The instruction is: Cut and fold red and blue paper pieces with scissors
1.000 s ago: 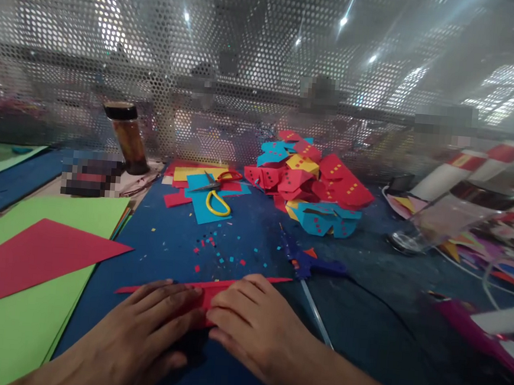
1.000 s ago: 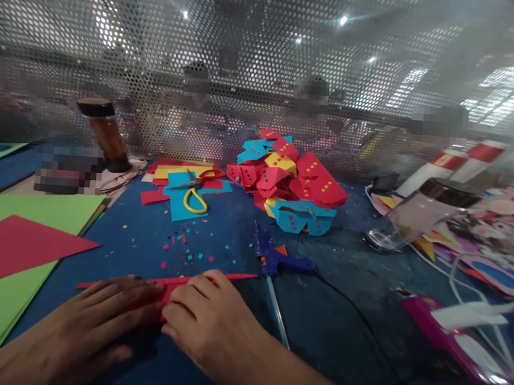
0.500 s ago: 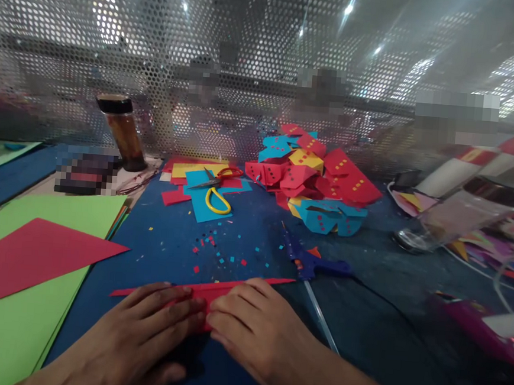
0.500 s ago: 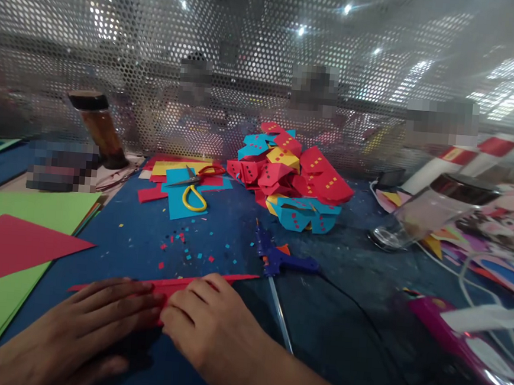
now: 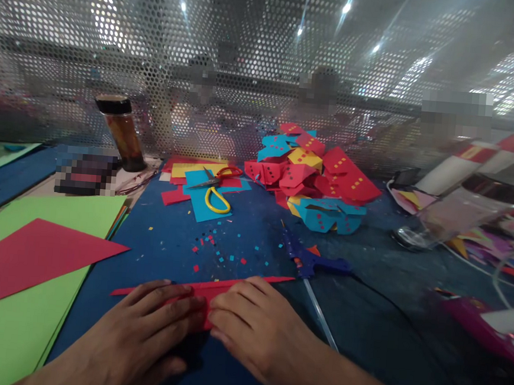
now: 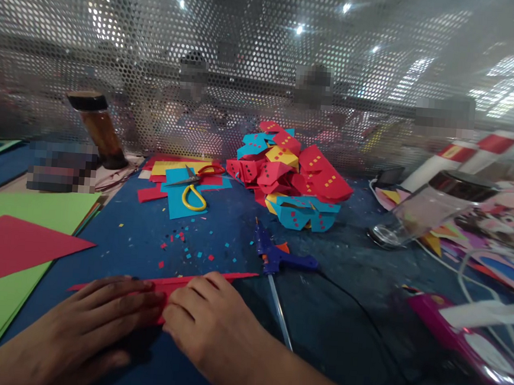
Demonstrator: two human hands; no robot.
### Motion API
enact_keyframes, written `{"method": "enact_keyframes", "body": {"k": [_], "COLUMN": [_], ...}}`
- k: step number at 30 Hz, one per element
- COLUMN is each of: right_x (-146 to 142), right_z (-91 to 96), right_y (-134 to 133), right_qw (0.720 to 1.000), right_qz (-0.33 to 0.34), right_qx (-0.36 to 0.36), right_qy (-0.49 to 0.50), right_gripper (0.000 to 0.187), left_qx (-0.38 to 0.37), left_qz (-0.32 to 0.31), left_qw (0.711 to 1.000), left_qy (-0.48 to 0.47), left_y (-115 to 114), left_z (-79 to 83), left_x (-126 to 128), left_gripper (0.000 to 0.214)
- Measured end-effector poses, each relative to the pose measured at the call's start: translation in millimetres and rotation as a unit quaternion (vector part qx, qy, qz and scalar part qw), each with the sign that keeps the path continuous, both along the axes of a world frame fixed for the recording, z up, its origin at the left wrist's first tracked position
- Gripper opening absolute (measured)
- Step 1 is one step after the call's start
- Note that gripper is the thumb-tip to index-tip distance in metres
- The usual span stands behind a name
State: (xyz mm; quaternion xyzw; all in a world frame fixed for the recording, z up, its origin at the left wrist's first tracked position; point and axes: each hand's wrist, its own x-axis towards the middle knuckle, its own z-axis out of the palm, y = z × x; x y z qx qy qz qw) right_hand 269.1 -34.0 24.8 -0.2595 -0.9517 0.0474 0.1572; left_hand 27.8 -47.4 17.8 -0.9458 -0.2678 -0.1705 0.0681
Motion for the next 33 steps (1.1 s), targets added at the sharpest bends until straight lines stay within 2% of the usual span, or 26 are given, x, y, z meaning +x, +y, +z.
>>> {"method": "enact_keyframes", "body": {"k": [9,17,23,28,33], "right_x": [0.4,-0.4,-0.9,-0.1,1.7], "right_z": [2.4,1.9,2.3,5.4,6.1], "right_y": [1.1,0.6,-0.3,-0.5,-1.2], "right_qw": [1.0,1.0,1.0,0.999,0.998], "right_qz": [0.01,0.002,0.003,0.002,0.019], "right_qx": [-0.002,-0.01,-0.021,-0.027,-0.002], "right_qy": [-0.011,-0.006,-0.017,-0.03,-0.065], "right_gripper": [0.017,0.018,0.016,0.015,0.011], "left_qx": [-0.028,-0.024,-0.036,-0.057,-0.061], "left_qz": [0.005,0.007,0.006,0.04,0.017], "left_qw": [0.999,0.999,0.999,0.997,0.998], "left_qy": [-0.016,0.033,0.021,0.015,0.01], "left_y": [-0.8,-3.7,-5.6,-8.6,-8.5], "left_z": [0.2,5.8,-1.6,-4.9,-9.2], "left_x": [2.0,-1.7,-3.0,-2.2,-4.7], "left_gripper": [0.034,0.041,0.037,0.039,0.04]}}
